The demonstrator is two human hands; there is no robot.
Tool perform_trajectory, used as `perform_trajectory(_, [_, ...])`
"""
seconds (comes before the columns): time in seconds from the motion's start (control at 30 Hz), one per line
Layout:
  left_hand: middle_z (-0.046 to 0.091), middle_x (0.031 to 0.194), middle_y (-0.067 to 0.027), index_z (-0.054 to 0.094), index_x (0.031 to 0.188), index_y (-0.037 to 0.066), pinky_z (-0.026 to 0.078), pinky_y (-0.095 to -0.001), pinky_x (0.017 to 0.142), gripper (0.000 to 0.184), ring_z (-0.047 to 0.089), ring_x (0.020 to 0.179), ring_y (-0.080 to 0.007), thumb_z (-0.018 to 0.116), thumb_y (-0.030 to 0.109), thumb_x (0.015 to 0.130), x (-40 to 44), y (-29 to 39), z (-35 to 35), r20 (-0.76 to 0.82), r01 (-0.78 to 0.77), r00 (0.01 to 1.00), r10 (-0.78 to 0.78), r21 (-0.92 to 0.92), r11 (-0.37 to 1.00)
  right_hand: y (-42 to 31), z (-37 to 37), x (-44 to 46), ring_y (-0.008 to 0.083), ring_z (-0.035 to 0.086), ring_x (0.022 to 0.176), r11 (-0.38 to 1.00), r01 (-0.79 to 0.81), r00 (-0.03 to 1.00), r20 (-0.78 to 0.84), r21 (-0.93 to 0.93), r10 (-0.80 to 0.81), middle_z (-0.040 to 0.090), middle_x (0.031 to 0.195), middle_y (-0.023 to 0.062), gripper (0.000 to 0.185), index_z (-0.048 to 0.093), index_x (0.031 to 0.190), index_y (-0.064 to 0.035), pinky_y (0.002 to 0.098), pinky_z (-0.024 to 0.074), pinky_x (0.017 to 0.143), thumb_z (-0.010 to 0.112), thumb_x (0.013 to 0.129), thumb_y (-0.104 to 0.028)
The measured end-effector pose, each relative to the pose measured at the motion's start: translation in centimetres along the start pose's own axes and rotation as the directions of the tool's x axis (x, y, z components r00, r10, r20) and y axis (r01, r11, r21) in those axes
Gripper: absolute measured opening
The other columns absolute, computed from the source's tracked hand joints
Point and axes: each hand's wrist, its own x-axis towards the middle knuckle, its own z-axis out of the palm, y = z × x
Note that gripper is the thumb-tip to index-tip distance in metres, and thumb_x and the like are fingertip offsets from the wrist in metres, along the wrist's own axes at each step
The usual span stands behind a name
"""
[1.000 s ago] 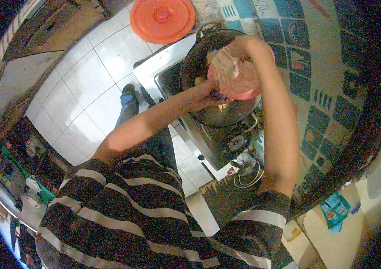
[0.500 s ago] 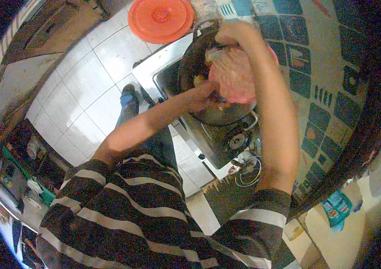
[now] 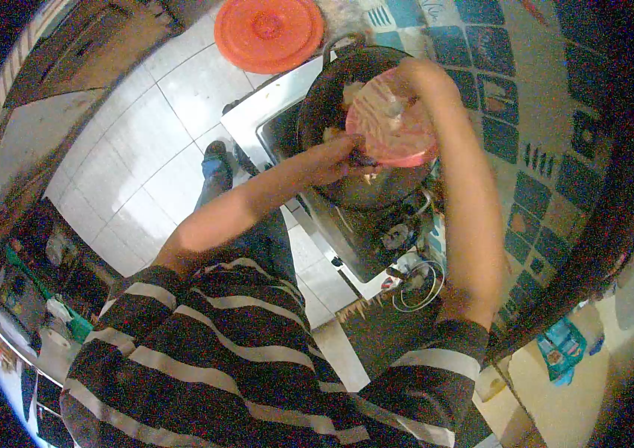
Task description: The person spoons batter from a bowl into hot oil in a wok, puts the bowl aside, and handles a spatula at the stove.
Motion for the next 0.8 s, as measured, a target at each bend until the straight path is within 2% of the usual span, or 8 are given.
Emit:
perform_trajectory(0.1, [0.059, 0.103, -0.0176, 0.038, 0.119, -0.002, 0.06, -0.0364, 0.072, 0.033, 0.065, 0.083, -0.0313, 0.036, 0.008, 0.088, 0.8, -0.6, -0.6, 0.074, -0.003, 0.997, 0.002, 0.017, 1.0, -1.1, -0.7, 0.2, 0.0295, 0.068, 0.077, 0.993, -0.037, 0.996, 0.07, -0.116, 0.046, 0.068, 0.09, 0.0176, 0.029, 0.069, 0.089, -0.0021, 0.0412, 0.0522, 0.067, 0.063, 0.071, -0.025])
perform_trajectory(0.2, [0.059, 0.104, -0.0166, 0.037, 0.121, -0.002, 0.06, -0.0365, 0.073, 0.035, 0.065, 0.084, -0.0312, 0.036, 0.007, 0.087, 0.9, -0.8, -0.6, 0.063, 0.003, 0.998, -0.006, 0.043, 0.999, -1.8, -1.6, 0.0, 0.0297, 0.067, 0.074, 0.994, 0.037, 0.998, 0.062, -0.1, -0.031, 0.068, 0.086, 0.0186, 0.027, 0.07, 0.085, -0.002, 0.0417, 0.052, 0.065, 0.064, 0.068, -0.022])
perform_trajectory(0.3, [0.059, 0.103, -0.0161, 0.036, 0.122, -0.001, 0.06, -0.0362, 0.073, 0.036, 0.065, 0.083, -0.0308, 0.036, 0.006, 0.086, 0.3, -0.4, -0.1, 0.04, 0.001, 0.999, -0.003, 0.054, 0.999, -2.2, -1.7, 0.1, 0.0298, 0.067, 0.071, 1.0, 0.004, 1.0, 0.011, -0.019, -0.004, 0.067, 0.081, 0.0195, 0.026, 0.07, 0.082, -0.0014, 0.0416, 0.0521, 0.064, 0.063, 0.065, -0.019])
perform_trajectory(0.43, [0.06, 0.103, -0.0154, 0.037, 0.122, 0.0, 0.06, -0.0355, 0.072, 0.036, 0.066, 0.081, -0.0301, 0.036, 0.007, 0.087, 0.9, -0.5, -0.5, 0.081, 0.032, 0.996, -0.035, 0.032, 0.999, -2.7, -2.4, 0.1, 0.029, 0.06, 0.05, 0.997, 0.07, 0.997, 0.032, -0.034, -0.069, 0.062, 0.061, 0.0184, 0.021, 0.069, 0.076, 0.0045, 0.0406, 0.046, 0.044, 0.055, 0.069, -0.01])
perform_trajectory(0.5, [0.059, 0.104, -0.0155, 0.037, 0.122, 0.001, 0.06, -0.0351, 0.072, 0.035, 0.066, 0.082, -0.0299, 0.036, 0.008, 0.088, 1.2, -0.7, -0.7, 0.094, 0.012, 0.995, -0.014, 0.018, 1.0, -2.7, -2.5, 0.0, 0.0283, 0.058, 0.048, 0.999, 0.031, 0.999, -0.022, 0.033, -0.03, 0.06, 0.059, 0.0184, 0.021, 0.069, 0.077, 0.0049, 0.0404, 0.0448, 0.043, 0.056, 0.069, -0.01])
perform_trajectory(0.6, [0.06, 0.104, -0.0156, 0.037, 0.122, 0.001, 0.06, -0.0347, 0.071, 0.035, 0.066, 0.081, -0.0299, 0.035, 0.009, 0.089, 0.9, -0.8, -0.3, 0.058, -0.048, 0.997, 0.046, 0.028, 0.998, -2.7, -2.8, 0.3, 0.0277, 0.057, 0.046, 0.997, 0.074, 0.997, -0.001, 0.025, -0.074, 0.06, 0.061, 0.0186, 0.022, 0.068, 0.079, 0.0054, 0.0406, 0.0445, 0.042, 0.057, 0.068, -0.01])
perform_trajectory(0.7, [0.06, 0.105, -0.0157, 0.037, 0.122, 0.0, 0.06, -0.0349, 0.071, 0.034, 0.066, 0.081, -0.0299, 0.036, 0.01, 0.089, 0.0, -0.5, 0.0, 0.078, -0.051, 0.996, 0.048, 0.038, 0.998, -3.4, -3.2, -0.5, 0.0334, 0.062, 0.054, 0.998, 0.046, 0.999, -0.024, 0.047, -0.045, 0.063, 0.069, 0.0239, 0.023, 0.066, 0.078, 0.0069, 0.0432, 0.0485, 0.049, 0.059, 0.067, -0.011])
perform_trajectory(0.8, [0.06, 0.105, -0.0157, 0.037, 0.122, -0.001, 0.06, -0.0355, 0.072, 0.034, 0.066, 0.08, -0.0302, 0.036, 0.011, 0.089, 0.6, -0.6, -0.4, 0.086, -0.002, 0.996, -0.001, 0.031, 1.0, -1.8, -1.2, 1.6, 0.0386, 0.065, 0.072, 0.983, 0.156, 0.968, -0.183, -0.095, -0.171, 0.064, 0.082, 0.0266, 0.025, 0.065, 0.08, 0.0066, 0.0447, 0.0513, 0.063, 0.06, 0.066, -0.014])
